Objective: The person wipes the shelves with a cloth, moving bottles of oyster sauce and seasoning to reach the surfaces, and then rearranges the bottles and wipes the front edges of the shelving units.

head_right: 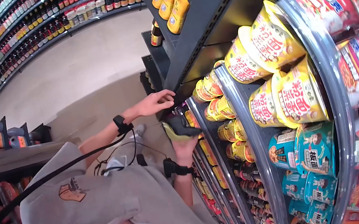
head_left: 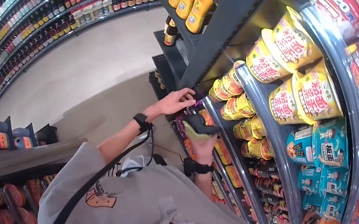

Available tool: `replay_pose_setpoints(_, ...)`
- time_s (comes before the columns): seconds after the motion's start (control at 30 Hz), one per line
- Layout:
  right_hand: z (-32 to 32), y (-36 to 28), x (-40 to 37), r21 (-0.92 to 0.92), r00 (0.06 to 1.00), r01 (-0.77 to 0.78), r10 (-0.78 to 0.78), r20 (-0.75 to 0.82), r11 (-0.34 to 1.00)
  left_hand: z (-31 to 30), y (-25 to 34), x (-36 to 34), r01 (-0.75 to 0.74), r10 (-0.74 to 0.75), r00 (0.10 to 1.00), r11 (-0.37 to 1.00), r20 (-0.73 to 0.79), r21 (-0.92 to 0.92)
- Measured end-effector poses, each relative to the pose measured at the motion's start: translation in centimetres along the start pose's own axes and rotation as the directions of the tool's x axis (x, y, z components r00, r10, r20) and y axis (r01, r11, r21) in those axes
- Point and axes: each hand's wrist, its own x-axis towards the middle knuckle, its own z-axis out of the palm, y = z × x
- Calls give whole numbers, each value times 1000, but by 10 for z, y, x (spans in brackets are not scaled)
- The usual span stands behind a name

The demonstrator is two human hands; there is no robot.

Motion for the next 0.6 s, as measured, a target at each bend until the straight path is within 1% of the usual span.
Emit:
replay_pose_setpoints(0.03,18,-14,9,-7,1000,4,-4,-15,1000,-11,20,1,78,-82,995,995,60,66)
replay_pose_setpoints(0.07,33,-28,22,463,984,-155,180,-10,873,-17,19,4,65,-69,995,996,74,61)
replay_pose_setpoints(0.1,46,-45,37,815,943,-252,322,85,522,-23,16,6,42,-41,998,999,40,-29)
replay_pose_setpoints(0.13,64,-64,48,815,950,-232,305,72,531,-36,11,11,17,-16,1000,993,8,-113)
replay_pose_setpoints(0.17,81,-87,55,688,979,-96,193,-65,719,-51,20,14,131,-125,991,969,40,-212)
replay_pose_setpoints(0.2,95,-107,59,511,982,41,60,-180,859,-61,13,17,90,-105,994,952,-35,-294)
replay_pose_setpoints(0.23,107,-123,65,281,941,297,-229,-251,913,-73,6,21,76,-109,990,946,-87,-315)
replay_pose_setpoints(0.27,121,-147,73,-229,781,551,-592,-199,803,-82,-2,24,68,-121,983,937,-139,-342)
replay_pose_setpoints(0.3,136,-176,77,-499,635,607,-755,-162,618,-91,-4,26,59,-132,977,920,-166,-387)
replay_pose_setpoints(0.33,149,-200,83,-292,583,713,-771,-257,637,-100,-6,28,63,-142,975,912,-169,-406)
replay_pose_setpoints(0.37,165,-219,91,-213,435,836,-847,-305,506,-111,-8,31,60,-131,980,913,-151,-404)
replay_pose_setpoints(0.4,165,-236,99,-308,240,902,-945,-223,302,-116,-12,33,63,-124,984,912,-126,-406)
replay_pose_setpoints(0.43,180,-251,105,-451,46,883,-980,-194,131,-116,-20,38,74,-130,986,904,-105,-420)
replay_pose_setpoints(0.47,181,-261,112,-548,-48,836,-998,-51,-13,-117,-29,43,67,-127,986,898,-112,-435)
replay_pose_setpoints(0.5,192,-266,123,-578,-80,812,-996,30,-83,-119,-35,47,60,-124,985,895,-117,-442)
replay_pose_setpoints(0.53,199,-266,129,-756,8,644,-986,165,-121,-117,-36,49,74,-129,987,894,-96,-442)
replay_pose_setpoints(0.57,196,-258,150,-729,128,674,-953,273,-118,-115,-35,51,77,-139,986,866,-90,-494)
replay_pose_setpoints(0.6,195,-250,165,-832,100,415,-890,446,-370,-115,-34,53,78,-145,986,836,-82,-543)
